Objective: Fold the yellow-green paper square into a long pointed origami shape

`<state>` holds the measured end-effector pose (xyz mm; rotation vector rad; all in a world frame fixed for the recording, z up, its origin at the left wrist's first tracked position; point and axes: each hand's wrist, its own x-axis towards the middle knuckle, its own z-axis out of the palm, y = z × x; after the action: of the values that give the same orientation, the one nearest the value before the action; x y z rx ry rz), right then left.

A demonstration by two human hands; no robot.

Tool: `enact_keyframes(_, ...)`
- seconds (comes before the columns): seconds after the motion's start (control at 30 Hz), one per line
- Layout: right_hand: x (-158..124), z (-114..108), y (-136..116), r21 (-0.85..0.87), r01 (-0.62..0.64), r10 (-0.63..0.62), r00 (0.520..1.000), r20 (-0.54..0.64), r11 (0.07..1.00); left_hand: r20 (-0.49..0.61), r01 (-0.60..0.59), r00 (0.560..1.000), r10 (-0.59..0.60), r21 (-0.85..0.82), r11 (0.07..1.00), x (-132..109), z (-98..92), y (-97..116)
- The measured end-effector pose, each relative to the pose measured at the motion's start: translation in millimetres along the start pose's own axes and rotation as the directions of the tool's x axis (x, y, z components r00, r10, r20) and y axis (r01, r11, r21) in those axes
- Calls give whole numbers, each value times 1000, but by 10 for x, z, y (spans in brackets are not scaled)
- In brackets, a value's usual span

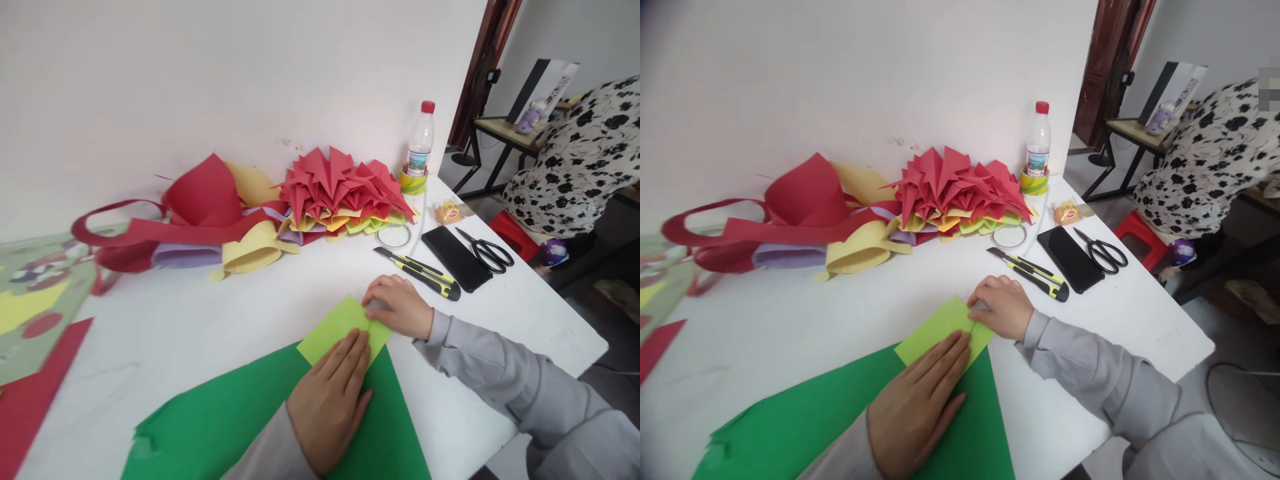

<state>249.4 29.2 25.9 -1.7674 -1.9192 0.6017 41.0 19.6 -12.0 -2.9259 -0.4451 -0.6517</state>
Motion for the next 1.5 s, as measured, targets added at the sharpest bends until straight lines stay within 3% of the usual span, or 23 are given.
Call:
enact_keyframes(0.27,-41,-10,-49,-26,-8,8,1000,-2,1000,-61,98,993,-98,8,995,-57,51,158)
enact_keyframes(0.4,-38,-6,-49,-22,-7,7,1000,-6,1000,-135,105,986,-102,13,994,-114,-18,230)
enact_keyframes(0.5,-36,-1,-45,-21,-6,6,1000,-6,1000,-125,73,990,-70,23,997,-171,-123,264)
enact_keyframes(0.53,-35,0,-43,-21,-6,6,1000,-7,1000,-43,78,996,-77,19,997,-200,-150,279)
enact_keyframes(0.73,-53,-7,-40,-47,15,-15,1000,-4,999,-54,73,996,-67,112,991,-369,-124,405)
enact_keyframes(1.0,-123,76,-130,-203,91,-107,992,-71,975,-90,91,993,-78,150,984,-364,-102,467)
enact_keyframes(1.3,-65,82,-96,-206,53,-69,995,-70,977,-158,122,982,-106,97,988,-360,-98,458)
enact_keyframes(1.5,-67,82,-111,-205,46,-61,996,-69,978,-106,77,993,-58,191,979,-393,-71,509)
